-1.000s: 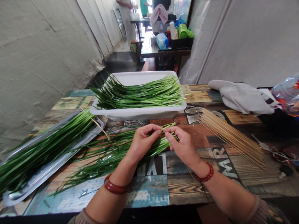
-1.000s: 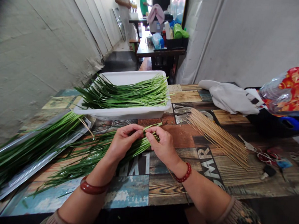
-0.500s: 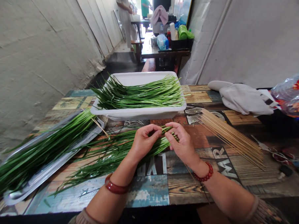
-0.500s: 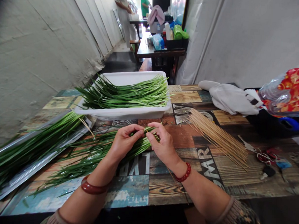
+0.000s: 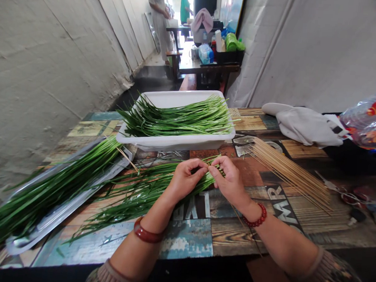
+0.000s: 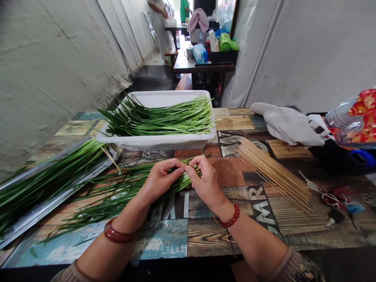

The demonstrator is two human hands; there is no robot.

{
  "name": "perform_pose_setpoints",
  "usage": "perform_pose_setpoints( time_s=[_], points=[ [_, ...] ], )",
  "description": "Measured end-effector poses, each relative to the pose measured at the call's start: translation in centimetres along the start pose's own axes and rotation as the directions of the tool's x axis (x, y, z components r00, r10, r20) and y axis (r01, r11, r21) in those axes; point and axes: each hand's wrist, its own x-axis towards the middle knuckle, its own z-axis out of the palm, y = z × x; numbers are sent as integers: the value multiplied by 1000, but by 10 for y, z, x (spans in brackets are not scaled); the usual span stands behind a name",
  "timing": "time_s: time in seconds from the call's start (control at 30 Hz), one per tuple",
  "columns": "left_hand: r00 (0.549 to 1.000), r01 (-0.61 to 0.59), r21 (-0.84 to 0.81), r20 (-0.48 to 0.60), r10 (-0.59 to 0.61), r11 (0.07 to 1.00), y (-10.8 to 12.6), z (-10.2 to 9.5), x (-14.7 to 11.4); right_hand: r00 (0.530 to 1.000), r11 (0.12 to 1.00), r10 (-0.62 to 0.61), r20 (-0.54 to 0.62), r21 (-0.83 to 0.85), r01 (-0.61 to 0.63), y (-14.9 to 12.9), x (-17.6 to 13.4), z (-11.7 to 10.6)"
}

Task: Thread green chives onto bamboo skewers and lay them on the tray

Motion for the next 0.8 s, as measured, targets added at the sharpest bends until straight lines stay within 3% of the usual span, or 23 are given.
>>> perform_pose_setpoints(
  time_s=[0.2, 0.37, 0.6, 0.8],
  points=[
    [997, 42, -17, 72, -41, 999, 6, -5, 0, 996, 978, 81, 48, 188, -89, -3, -1, -3],
    [992, -5, 113, 128, -9, 994, 3, -7, 0, 989, 946, 133, 61, 289, -145, -1, 0, -3],
    [992, -103, 245, 92, 83, 964, -2, -3, 0, 997, 994, 76, 27, 77, -78, 1, 2, -2],
    [994, -25, 125, 105, 12, 992, -2, -3, 0, 1000, 999, 10, -1, -33, -10, 0, 4, -3]
  ],
)
